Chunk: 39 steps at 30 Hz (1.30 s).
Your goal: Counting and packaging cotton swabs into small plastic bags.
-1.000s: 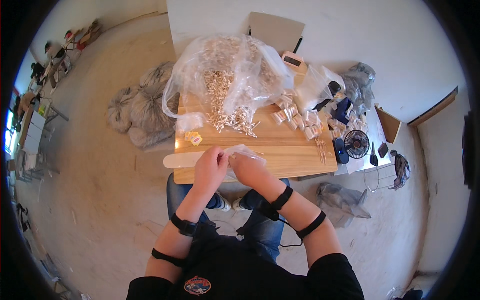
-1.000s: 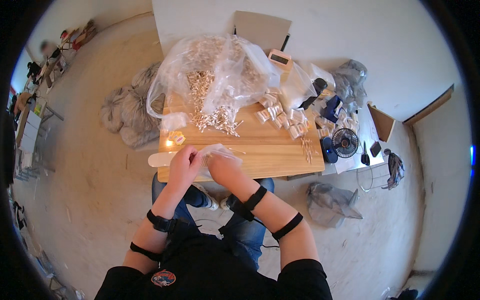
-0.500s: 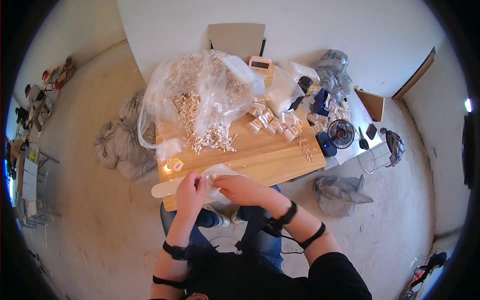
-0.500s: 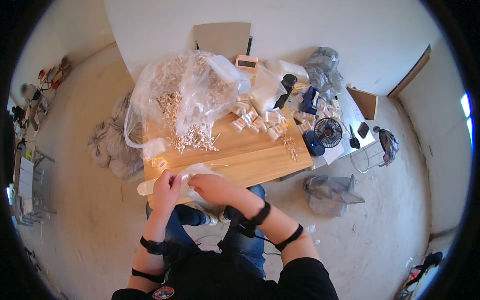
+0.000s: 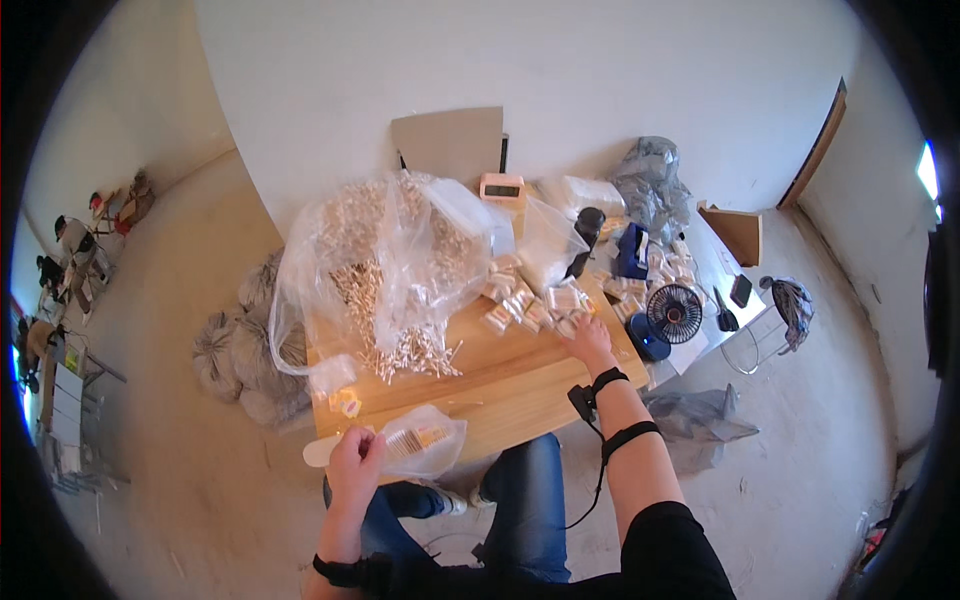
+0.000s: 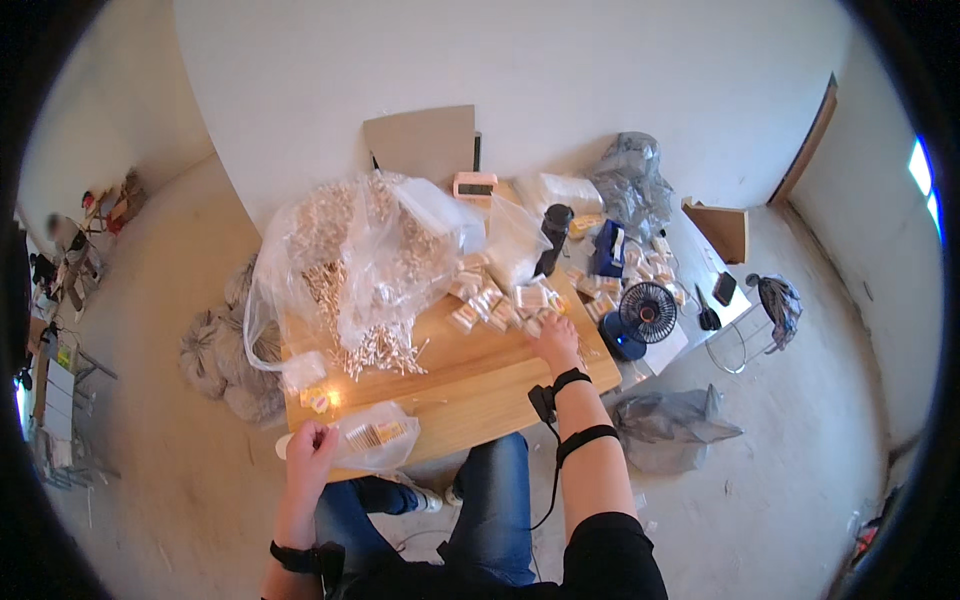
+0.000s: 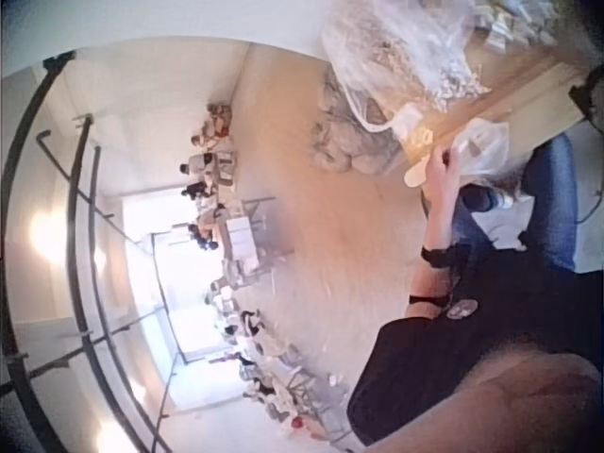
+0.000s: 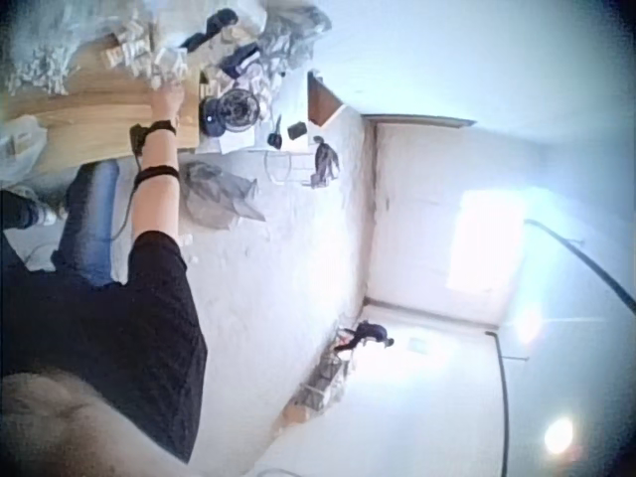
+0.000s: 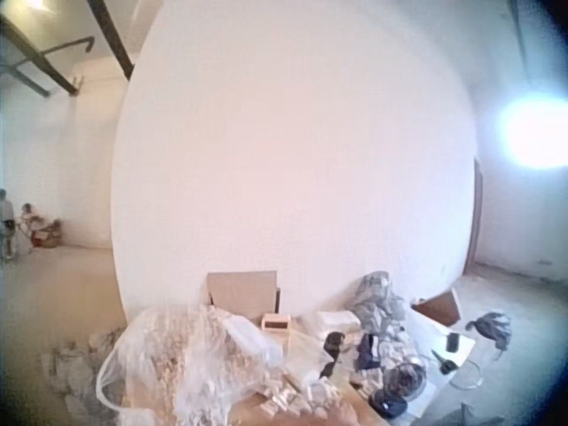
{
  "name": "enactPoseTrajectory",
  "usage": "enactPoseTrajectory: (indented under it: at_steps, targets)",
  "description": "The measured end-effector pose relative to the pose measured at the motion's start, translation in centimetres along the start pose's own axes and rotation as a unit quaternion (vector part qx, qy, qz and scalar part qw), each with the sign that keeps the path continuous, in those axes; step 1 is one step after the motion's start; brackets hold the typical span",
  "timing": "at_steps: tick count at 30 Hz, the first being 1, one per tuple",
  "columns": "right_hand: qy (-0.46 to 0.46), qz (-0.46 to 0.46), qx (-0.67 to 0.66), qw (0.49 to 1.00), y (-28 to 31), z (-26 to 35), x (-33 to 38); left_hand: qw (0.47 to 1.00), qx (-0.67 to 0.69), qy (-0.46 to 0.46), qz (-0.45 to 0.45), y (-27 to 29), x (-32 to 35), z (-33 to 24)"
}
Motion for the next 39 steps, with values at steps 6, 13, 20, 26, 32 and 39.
enactPoseTrajectory:
  at_steps: [6, 13, 20, 26, 32, 39]
  targets:
    - [-0.013, 0.002, 0.055, 0.998, -0.6, 0.9, -0.8, 1.0, 0.011, 0.009, 0.003, 0.3, 0.3, -0.1]
    - [0.036, -0.017, 0.054, 0.998, -1.2, 4.2, 1.8, 1.0, -0.016, -0.008, 0.005, 0.1, 0.6, 0.1]
    - [0.094, 0.02, -0.05, 0.994, -2.0, 8.3, 7.4, 1.0, 0.007, -0.008, 0.011, -0.4, 0.5, 0.2]
    - [0.139, 0.048, -0.141, 0.979, -0.1, 11.6, 10.3, 0.999, 0.007, -0.031, -0.019, 0.3, 0.4, -0.3]
    - [-0.131, 0.153, -0.645, 0.738, 4.6, 12.8, 12.1, 0.999, 0.031, -0.025, -0.009, -0.2, 0.3, -0.2]
    - [0.199, 0.023, -0.471, 0.859, 18.8, 23.9, 18.1, 0.998, 0.054, -0.02, -0.027, -0.3, 0.5, -0.2]
Point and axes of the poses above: each hand's wrist, its own x-axis away from the middle knuckle, its own y-axis out of the back of the hand, z = x × y, the point moved 10 cm from there along -x, towards the middle knuckle, and after that the axes turned 9 degrees about -z, right-handed, at the moved point
